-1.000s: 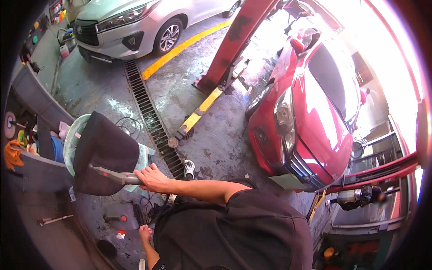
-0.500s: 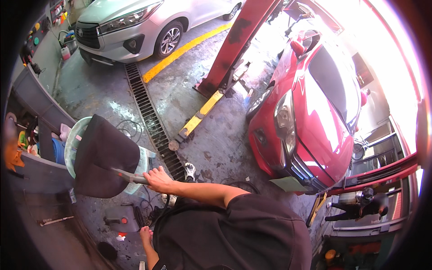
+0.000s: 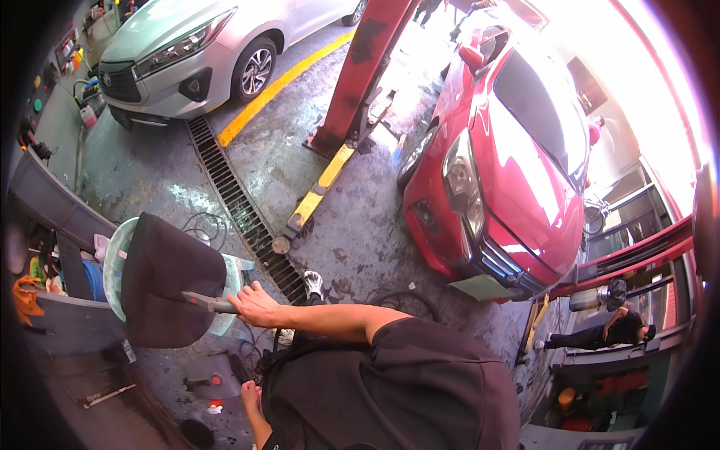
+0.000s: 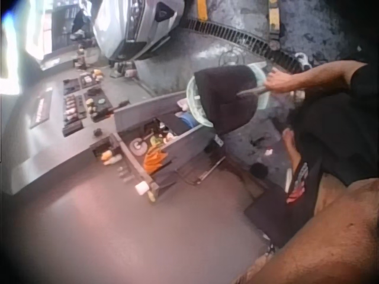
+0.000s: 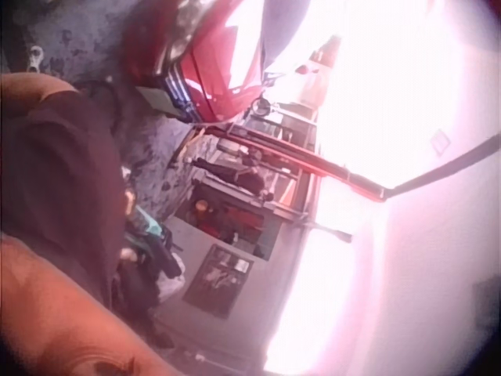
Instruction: The person uses a steam cleaner on a black car seat placed on a bucket, then sprays a cleaning solution onto the seat and rubs it with their hand. The seat is rotated to treat different areas.
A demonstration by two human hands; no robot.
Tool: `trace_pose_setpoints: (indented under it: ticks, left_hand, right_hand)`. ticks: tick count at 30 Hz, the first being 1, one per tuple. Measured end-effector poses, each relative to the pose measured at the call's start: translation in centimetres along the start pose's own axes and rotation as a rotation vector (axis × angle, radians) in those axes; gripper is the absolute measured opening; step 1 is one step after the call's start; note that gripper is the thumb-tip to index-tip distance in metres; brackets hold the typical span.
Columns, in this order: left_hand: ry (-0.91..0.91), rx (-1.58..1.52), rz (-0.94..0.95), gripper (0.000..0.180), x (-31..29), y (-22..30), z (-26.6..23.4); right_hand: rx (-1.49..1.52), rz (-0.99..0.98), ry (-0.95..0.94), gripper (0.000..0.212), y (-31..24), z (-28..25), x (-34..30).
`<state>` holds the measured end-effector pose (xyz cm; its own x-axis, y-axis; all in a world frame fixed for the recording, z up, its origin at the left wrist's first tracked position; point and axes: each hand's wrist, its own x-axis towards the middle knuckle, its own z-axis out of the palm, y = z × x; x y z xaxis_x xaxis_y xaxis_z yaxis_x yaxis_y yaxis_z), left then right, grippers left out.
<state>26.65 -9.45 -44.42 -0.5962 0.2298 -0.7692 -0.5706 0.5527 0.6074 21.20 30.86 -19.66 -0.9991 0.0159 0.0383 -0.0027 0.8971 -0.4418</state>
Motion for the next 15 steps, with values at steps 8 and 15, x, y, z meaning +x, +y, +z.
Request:
trace_pose_setpoints:
  ticks: [8, 15]
  left_hand:
    - [0.048, -0.036, -0.021, 0.024, 0.9, -0.8, 1.4]
    - [0.194, -0.058, 0.129, 0.025, -1.0, -1.2, 1.3]
  right_hand:
    - [-0.067, 0.030, -0.095, 0.071, 1.4, 0.7, -0.3]
    - [-0.057, 0.039, -0.056, 0.071, 0.1, -0.5, 1.1]
